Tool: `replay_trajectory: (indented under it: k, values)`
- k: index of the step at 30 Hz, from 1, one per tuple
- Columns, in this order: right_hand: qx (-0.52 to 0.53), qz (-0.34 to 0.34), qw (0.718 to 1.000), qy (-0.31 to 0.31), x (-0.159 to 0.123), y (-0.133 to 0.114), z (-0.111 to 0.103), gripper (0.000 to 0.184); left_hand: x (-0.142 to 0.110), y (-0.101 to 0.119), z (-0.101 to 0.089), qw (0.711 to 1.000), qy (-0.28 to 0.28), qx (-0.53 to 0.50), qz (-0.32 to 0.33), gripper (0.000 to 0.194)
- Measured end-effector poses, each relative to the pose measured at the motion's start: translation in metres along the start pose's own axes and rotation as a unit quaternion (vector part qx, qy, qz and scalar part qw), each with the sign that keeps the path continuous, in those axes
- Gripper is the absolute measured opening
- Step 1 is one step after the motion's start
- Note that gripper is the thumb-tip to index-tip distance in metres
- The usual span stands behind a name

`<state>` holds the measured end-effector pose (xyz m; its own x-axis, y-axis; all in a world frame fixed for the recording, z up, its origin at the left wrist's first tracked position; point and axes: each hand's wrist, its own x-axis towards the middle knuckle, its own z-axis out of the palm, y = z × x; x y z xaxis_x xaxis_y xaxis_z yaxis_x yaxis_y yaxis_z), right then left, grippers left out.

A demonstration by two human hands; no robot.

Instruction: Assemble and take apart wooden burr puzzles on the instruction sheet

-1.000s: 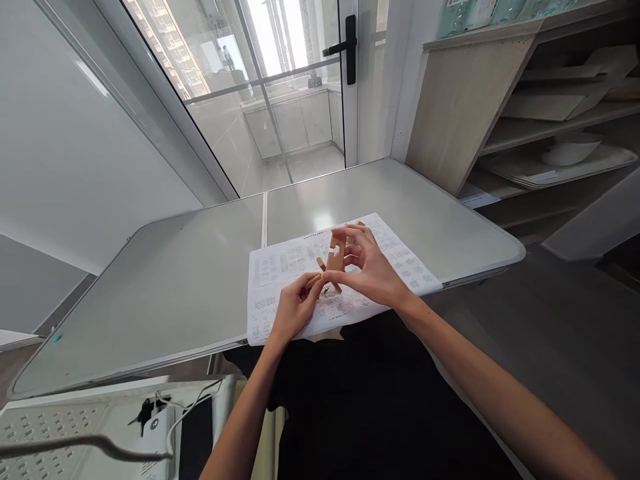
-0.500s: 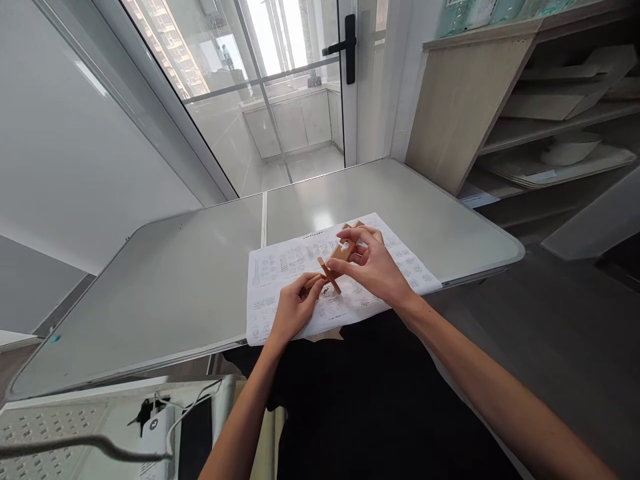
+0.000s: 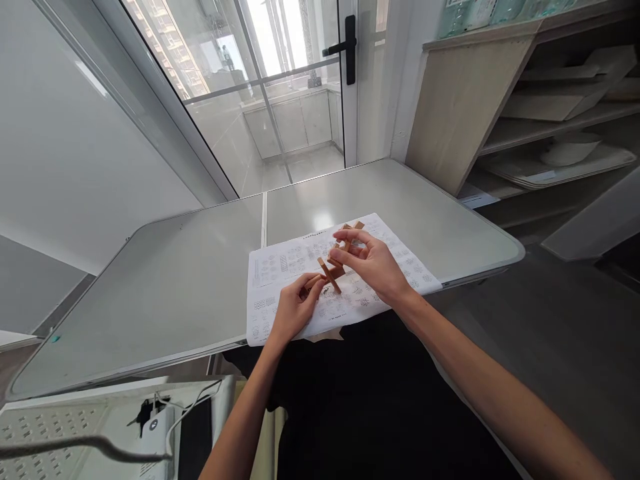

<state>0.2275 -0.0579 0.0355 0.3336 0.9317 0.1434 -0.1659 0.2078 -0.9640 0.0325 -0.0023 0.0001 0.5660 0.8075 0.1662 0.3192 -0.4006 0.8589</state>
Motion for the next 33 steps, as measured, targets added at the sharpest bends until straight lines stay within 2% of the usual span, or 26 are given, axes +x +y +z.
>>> replay_trajectory:
  k: [5, 10, 12, 16, 24, 28, 33]
  values:
    - [-0.009, -0.028, 1.000, -0.005, 0.001, 0.003, -0.001, 0.037, 0.000, 0.002, 0.000, 1.000, -0.003, -0.006, 0.006, 0.038]
    - [-0.027, -0.021, 0.999, 0.016, -0.001, -0.001, -0.001, 0.054, 0.001, 0.003, -0.001, 1.000, 0.001, 0.002, 0.003, 0.040]
    - [-0.033, -0.014, 0.999, 0.018, -0.001, -0.003, 0.000, 0.053, 0.001, 0.001, -0.001, 1.000, 0.000, 0.004, 0.001, 0.041]
    - [-0.034, -0.014, 0.999, -0.019, -0.004, -0.007, 0.001, 0.038, 0.001, -0.004, 0.000, 1.000, 0.003, 0.009, -0.004, 0.043]
    - [-0.056, -0.030, 0.993, -0.096, -0.012, -0.014, 0.007, 0.041, 0.002, -0.008, 0.001, 1.000, 0.015, 0.023, -0.014, 0.048]
    - [-0.085, -0.073, 0.990, -0.081, -0.010, -0.014, 0.009, 0.036, 0.002, -0.009, 0.000, 0.999, 0.013, 0.034, -0.011, 0.046]
    - [-0.092, -0.037, 0.990, -0.098, -0.011, -0.017, 0.011, 0.037, 0.001, -0.007, -0.001, 1.000, 0.002, 0.018, 0.010, 0.037]
